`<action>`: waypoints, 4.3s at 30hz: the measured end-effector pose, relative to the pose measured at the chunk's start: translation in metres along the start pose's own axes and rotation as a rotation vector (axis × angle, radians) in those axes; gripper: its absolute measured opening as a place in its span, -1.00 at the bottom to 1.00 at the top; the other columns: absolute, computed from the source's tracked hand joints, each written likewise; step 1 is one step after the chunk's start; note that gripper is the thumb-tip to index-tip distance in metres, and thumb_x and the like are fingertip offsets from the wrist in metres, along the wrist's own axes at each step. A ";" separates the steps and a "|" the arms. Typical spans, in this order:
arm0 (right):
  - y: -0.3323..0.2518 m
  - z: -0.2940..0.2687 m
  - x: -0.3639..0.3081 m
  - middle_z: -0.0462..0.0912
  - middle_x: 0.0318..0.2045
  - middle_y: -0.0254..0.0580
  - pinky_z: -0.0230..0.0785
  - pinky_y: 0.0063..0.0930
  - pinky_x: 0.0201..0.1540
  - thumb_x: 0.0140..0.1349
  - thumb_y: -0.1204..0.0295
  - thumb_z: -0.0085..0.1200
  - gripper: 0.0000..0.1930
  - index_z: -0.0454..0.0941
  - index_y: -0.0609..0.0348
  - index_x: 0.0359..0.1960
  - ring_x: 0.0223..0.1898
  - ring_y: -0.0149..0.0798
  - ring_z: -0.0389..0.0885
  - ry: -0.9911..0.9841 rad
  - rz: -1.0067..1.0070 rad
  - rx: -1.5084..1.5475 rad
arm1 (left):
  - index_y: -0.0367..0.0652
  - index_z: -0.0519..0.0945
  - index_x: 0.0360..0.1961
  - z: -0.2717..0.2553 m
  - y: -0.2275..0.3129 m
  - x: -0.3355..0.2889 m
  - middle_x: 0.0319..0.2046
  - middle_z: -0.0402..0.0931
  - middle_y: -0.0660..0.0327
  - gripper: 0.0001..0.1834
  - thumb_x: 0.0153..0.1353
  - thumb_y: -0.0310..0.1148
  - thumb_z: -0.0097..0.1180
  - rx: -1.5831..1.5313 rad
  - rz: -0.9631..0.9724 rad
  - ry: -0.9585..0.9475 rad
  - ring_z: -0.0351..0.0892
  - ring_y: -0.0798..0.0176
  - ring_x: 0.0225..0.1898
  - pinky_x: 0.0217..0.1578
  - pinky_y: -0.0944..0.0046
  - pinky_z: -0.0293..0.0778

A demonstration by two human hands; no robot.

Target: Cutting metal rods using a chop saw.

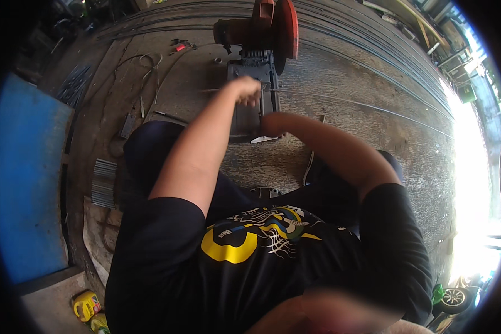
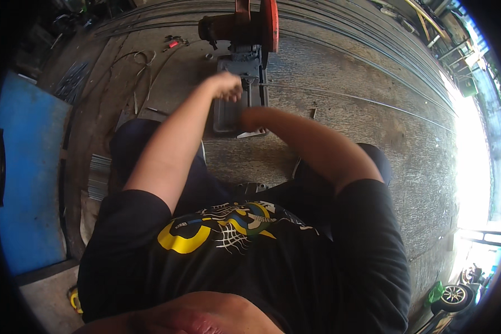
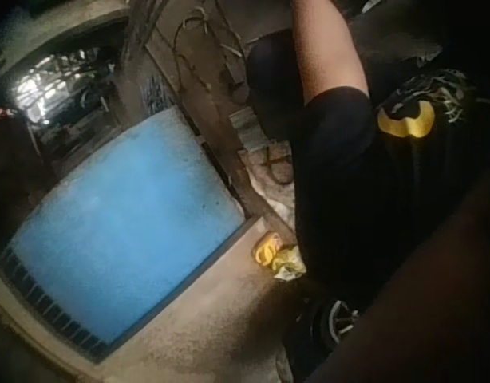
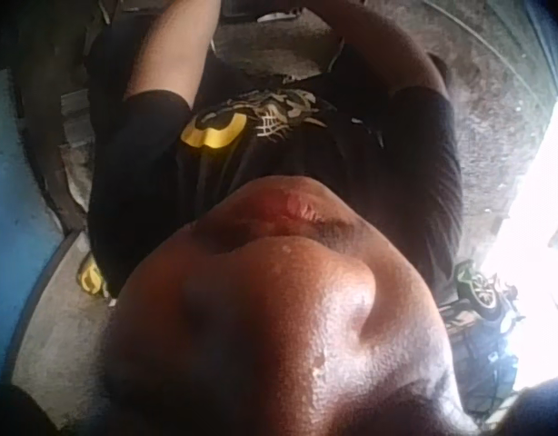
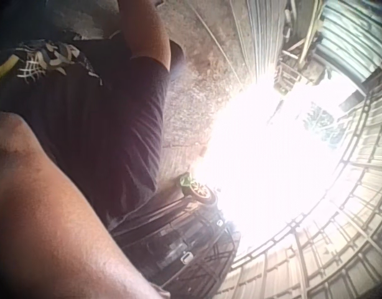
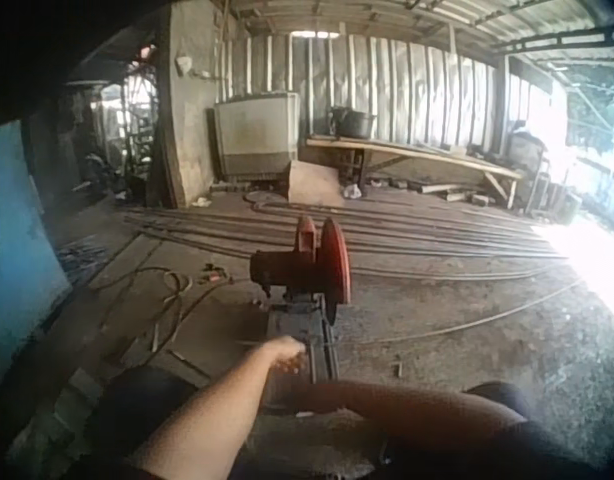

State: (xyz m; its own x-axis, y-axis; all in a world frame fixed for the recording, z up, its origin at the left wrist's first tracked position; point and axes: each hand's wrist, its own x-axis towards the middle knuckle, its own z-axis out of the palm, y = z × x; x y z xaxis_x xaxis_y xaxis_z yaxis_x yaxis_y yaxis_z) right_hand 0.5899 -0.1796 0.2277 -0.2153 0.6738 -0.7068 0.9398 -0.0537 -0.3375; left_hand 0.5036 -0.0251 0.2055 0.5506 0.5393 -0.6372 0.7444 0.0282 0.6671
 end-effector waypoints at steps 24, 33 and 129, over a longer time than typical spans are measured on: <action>0.129 0.132 0.170 0.62 -0.41 0.04 0.51 -0.30 -0.48 0.30 -0.01 -0.14 -0.47 0.47 0.22 0.01 -0.51 -0.11 0.63 0.031 0.150 0.471 | -0.07 0.09 0.36 0.201 -0.099 0.015 0.42 -0.33 0.00 -0.02 -0.03 0.09 0.22 0.991 -0.413 -0.174 -0.44 -0.18 0.41 0.26 -0.38 -0.17; 0.128 0.155 0.179 0.54 -0.05 0.14 0.27 -0.18 0.13 0.30 -0.08 -0.23 -0.43 0.48 0.12 0.05 0.07 0.03 0.48 0.175 0.184 0.179 | -0.03 -0.14 0.40 0.196 -0.106 0.033 0.42 -0.42 0.14 -0.08 0.16 0.04 0.04 1.199 -0.519 -0.350 -0.32 -0.05 0.42 0.30 -0.24 -0.63; 0.162 0.126 0.109 0.64 -0.42 -0.08 0.50 -0.23 -0.30 0.24 0.24 -0.08 -0.70 0.58 0.15 -0.16 -0.33 0.00 0.64 0.014 -0.056 -0.414 | -0.12 0.58 -0.09 0.203 -0.140 -0.025 -0.30 0.59 0.03 -0.62 0.09 -0.18 0.07 0.764 0.159 0.184 0.60 0.00 -0.20 -0.17 0.05 0.51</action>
State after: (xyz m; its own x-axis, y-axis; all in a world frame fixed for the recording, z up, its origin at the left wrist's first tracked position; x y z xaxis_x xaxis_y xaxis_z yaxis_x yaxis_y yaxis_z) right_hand 0.6852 -0.2080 0.0174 -0.2686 0.6771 -0.6852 0.9545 0.2827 -0.0949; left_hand 0.4621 -0.2132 0.0502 0.6500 0.6204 -0.4388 0.7519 -0.6089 0.2529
